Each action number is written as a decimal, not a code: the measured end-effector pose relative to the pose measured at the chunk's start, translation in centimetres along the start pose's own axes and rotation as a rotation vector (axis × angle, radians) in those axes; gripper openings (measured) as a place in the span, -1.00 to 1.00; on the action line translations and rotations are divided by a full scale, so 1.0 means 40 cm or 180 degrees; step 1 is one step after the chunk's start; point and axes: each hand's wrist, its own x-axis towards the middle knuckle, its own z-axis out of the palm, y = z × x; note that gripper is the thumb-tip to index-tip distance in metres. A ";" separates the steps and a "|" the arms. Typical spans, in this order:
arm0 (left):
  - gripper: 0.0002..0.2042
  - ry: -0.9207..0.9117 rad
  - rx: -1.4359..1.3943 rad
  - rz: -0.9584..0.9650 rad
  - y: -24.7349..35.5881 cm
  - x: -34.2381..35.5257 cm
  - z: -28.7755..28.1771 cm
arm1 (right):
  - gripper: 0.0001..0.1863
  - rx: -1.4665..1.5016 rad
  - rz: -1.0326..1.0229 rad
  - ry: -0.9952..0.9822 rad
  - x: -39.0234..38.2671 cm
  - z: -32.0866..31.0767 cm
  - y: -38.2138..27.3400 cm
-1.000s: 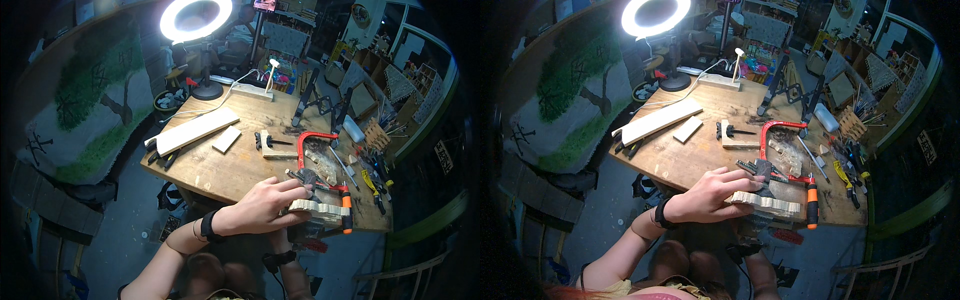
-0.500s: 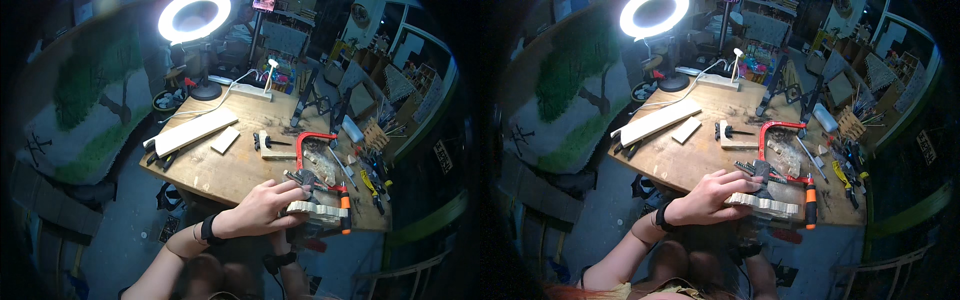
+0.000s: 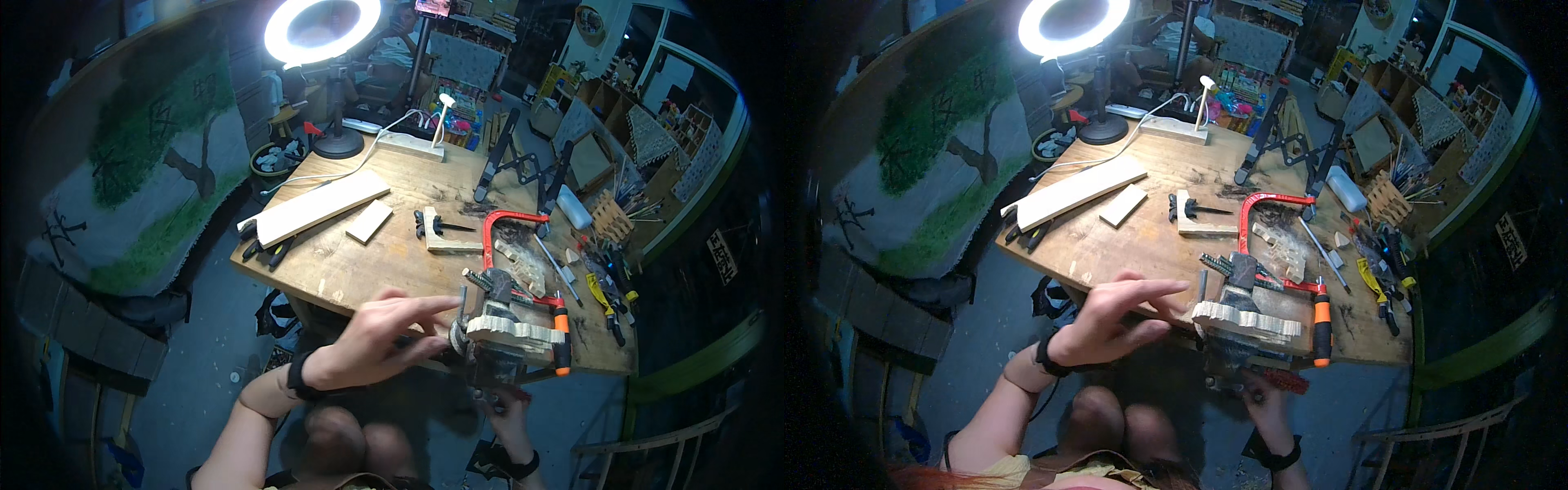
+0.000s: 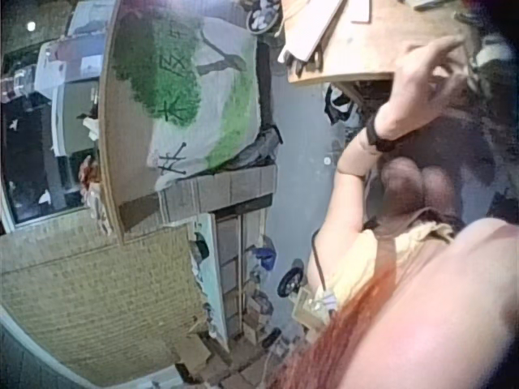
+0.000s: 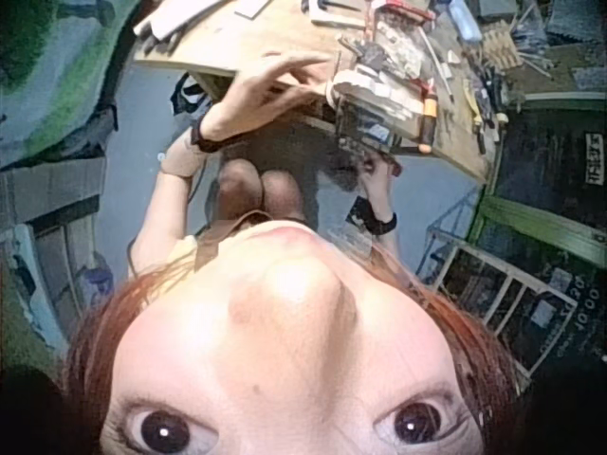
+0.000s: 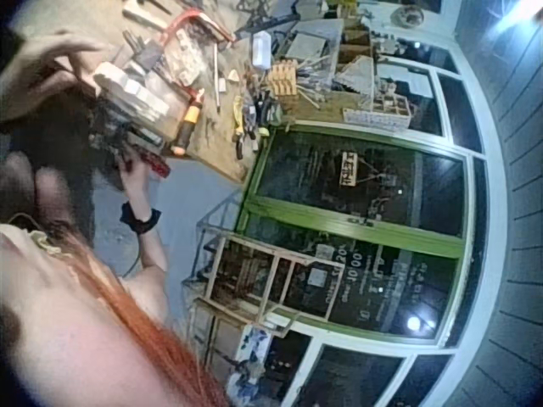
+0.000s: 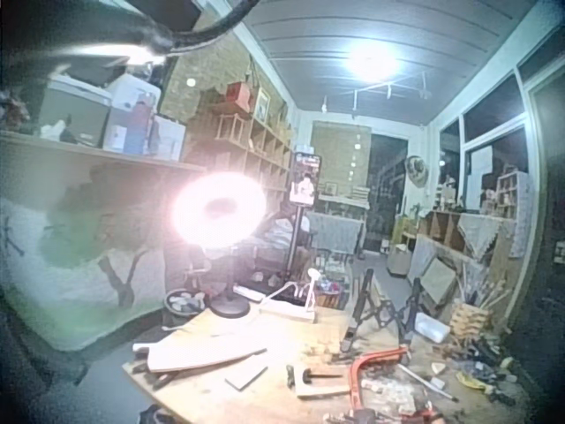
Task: The person works on a wooden project, handling a wooden object secured in a vise and using various small tools on the workbench to shape or fit parts.
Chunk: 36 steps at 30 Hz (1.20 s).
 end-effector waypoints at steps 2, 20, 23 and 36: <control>-0.68 -0.0091 0.0616 0.0314 -0.004 -0.021 -0.062 | -0.54 -0.0008 0.0624 -0.0154 -0.026 -0.032 -0.006; -0.35 0.1183 0.1799 -0.0246 0.271 -0.246 -0.378 | -0.73 0.1428 -0.0474 0.1841 -0.063 0.012 -0.123; -0.34 0.1215 0.1715 -0.0473 0.236 -0.285 -0.366 | -0.71 -0.0065 0.0985 0.0048 -0.061 0.088 0.008; -0.30 0.0978 0.1414 -0.0886 0.195 -0.319 -0.312 | -0.68 -0.2853 0.2789 -0.0477 -0.166 -0.462 -0.047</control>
